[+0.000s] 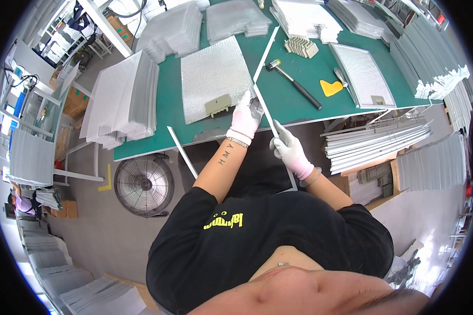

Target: Assembling metal mesh filters by fitting frames and securing them with screws and a hammer.

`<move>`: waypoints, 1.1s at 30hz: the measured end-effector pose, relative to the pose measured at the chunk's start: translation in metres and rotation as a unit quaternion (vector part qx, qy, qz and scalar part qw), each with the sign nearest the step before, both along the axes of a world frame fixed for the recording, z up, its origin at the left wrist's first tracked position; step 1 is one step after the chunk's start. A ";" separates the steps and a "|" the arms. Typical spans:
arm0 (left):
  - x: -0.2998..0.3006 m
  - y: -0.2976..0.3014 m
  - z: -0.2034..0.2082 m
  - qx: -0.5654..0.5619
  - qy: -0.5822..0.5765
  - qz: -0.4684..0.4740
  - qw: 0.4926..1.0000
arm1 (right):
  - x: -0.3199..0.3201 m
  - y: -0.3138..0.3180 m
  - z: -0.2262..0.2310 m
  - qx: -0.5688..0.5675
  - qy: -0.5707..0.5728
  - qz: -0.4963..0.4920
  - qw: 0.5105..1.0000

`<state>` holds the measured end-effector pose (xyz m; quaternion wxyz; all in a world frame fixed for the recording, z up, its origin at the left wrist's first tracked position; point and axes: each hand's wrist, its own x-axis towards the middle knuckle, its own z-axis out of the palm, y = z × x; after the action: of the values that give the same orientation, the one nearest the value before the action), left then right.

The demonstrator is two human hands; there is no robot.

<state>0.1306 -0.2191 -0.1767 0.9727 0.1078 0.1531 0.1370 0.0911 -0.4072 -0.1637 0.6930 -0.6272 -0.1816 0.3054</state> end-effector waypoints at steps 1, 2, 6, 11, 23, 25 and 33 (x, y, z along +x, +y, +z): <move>0.005 0.000 -0.007 0.016 0.000 0.033 0.999 | -0.001 0.000 0.002 0.067 0.078 0.007 0.995; 0.008 -0.004 -0.007 0.033 0.000 0.062 0.997 | -0.003 0.000 0.003 0.067 0.079 0.005 0.995; 0.018 -0.007 -0.018 0.065 0.004 0.077 0.995 | -0.010 0.001 -0.006 0.022 0.015 -0.014 1.000; 0.017 -0.012 -0.014 0.078 0.015 0.092 0.993 | -0.006 0.002 -0.006 -0.019 -0.030 -0.009 0.999; -0.096 -0.006 0.012 0.197 -0.013 -0.059 0.979 | 0.134 0.086 0.024 -0.097 -0.075 0.095 0.988; -0.129 0.040 0.027 0.475 0.051 0.086 0.874 | 0.138 0.083 0.017 -0.037 -0.004 0.115 0.993; -0.170 0.171 0.009 0.476 0.054 0.076 0.875 | 0.105 0.120 0.033 0.048 0.041 0.128 0.990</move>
<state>-0.0391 -0.0481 -0.1678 0.7808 0.5530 0.1290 0.2608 0.1965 -0.2874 -0.1305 0.6842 -0.5520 -0.2463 0.4080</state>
